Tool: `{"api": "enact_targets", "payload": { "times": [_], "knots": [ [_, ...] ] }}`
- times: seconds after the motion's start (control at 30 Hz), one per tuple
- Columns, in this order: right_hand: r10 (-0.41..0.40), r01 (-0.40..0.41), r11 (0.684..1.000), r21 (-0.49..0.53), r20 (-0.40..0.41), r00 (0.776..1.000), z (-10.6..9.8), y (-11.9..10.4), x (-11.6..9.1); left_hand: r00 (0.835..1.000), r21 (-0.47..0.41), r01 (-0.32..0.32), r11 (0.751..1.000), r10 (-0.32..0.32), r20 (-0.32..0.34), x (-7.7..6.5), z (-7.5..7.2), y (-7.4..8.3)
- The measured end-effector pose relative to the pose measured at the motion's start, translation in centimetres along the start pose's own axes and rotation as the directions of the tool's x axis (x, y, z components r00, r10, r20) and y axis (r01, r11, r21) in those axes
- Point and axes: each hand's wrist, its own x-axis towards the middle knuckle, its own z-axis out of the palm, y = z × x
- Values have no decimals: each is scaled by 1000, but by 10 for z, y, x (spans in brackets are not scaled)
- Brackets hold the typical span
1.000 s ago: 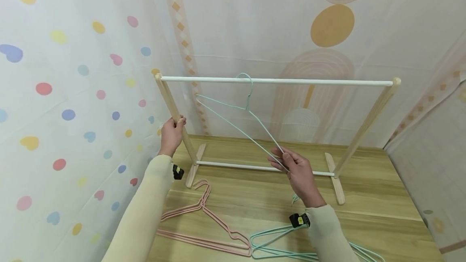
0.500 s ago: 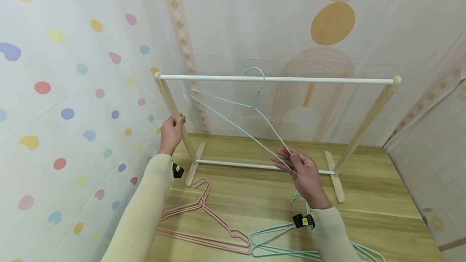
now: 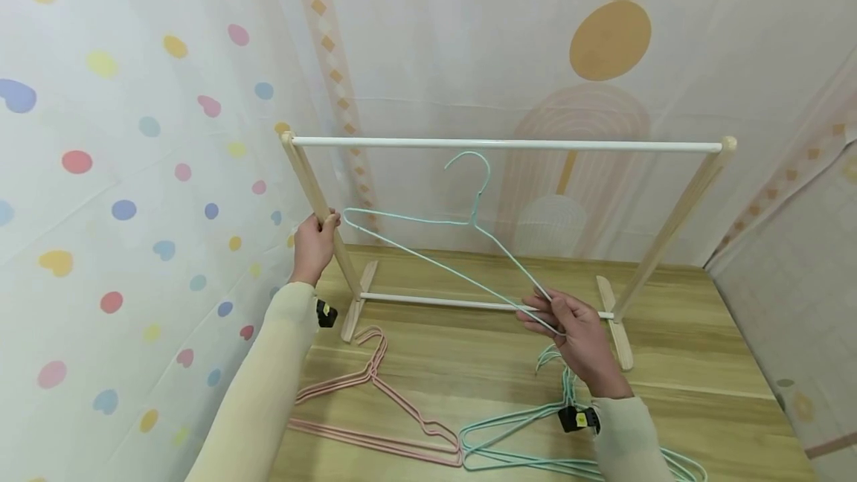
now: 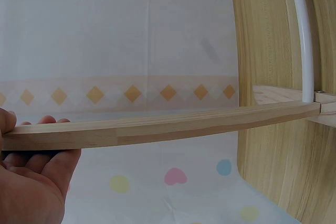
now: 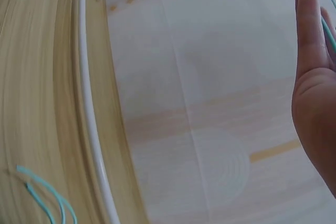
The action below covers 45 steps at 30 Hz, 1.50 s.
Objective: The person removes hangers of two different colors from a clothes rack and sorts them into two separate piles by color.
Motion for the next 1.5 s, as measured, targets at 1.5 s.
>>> {"api": "enact_targets", "payload": {
  "times": [1.5],
  "knots": [
    [517, -525, 849, -53, -113, 848, -95, -72, -168, 1000, -20, 12, 1000, -11, 16, 0, -1, 0]
  ]
}}
